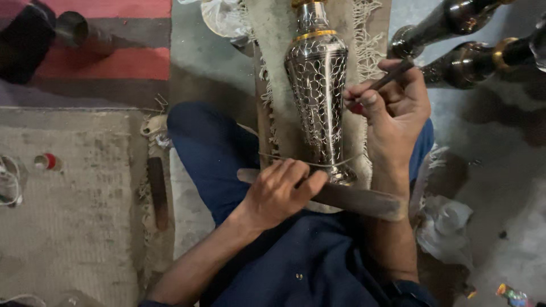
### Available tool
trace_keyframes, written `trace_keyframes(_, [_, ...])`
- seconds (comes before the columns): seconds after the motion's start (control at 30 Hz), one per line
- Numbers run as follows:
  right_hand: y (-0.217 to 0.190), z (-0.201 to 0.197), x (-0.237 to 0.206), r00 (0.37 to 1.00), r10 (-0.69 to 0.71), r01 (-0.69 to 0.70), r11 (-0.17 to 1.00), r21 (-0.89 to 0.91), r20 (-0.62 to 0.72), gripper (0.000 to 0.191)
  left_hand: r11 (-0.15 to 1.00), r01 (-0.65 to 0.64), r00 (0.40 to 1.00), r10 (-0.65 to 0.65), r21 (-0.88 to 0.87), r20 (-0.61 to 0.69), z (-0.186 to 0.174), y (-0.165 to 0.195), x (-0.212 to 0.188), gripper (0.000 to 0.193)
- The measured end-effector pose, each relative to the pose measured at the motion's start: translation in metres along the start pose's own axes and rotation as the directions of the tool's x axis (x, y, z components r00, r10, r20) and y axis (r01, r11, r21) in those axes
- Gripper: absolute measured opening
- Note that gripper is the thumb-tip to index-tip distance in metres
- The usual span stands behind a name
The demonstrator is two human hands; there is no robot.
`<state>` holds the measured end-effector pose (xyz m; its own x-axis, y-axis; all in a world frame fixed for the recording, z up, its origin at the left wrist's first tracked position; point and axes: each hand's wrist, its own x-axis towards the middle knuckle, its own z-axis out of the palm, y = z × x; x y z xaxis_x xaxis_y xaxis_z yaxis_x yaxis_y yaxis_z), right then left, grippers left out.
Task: The person sits on the floor with a brass vase held on a cloth-covered board across their lap. They hold a chisel against the vase's engraved surface and strike it with a wooden mallet, repositioning the chisel around the pattern to chase the decoration, occasionally steadying or turning the vase by hand.
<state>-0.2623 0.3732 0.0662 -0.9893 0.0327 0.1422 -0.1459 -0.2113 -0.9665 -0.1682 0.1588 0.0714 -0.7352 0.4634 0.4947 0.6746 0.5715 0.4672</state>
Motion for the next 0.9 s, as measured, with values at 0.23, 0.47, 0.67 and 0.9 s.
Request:
trace_keyframes(0.23, [0.000, 0.025, -0.006, 0.999, -0.006, 0.005, 0.999, -0.038, -0.034, 0.034, 0.990, 0.090, 0.988, -0.075, -0.106, 0.133, -0.022, -0.001, 0.003, 0.037])
trace_keyframes(0.47, [-0.005, 0.031, -0.008, 0.996, -0.086, 0.089, 0.980, -0.176, 0.023, 0.031, 0.595, 0.669, 0.740, -0.592, -0.446, 0.320, -0.070, -0.048, -0.015, 0.055])
trace_keyframes(0.67, [0.000, 0.035, -0.015, 0.990, -0.136, 0.138, 0.966, -0.218, 0.025, 0.029, 0.542, 0.599, 0.791, -0.514, -0.589, 0.331, -0.114, -0.095, 0.010, 0.057])
trace_keyframes(0.9, [0.003, 0.038, -0.018, 0.985, -0.170, 0.174, 0.955, -0.239, 0.040, 0.029, 0.978, 0.199, 0.929, -0.169, -0.059, 0.329, -0.158, -0.091, 0.084, 0.073])
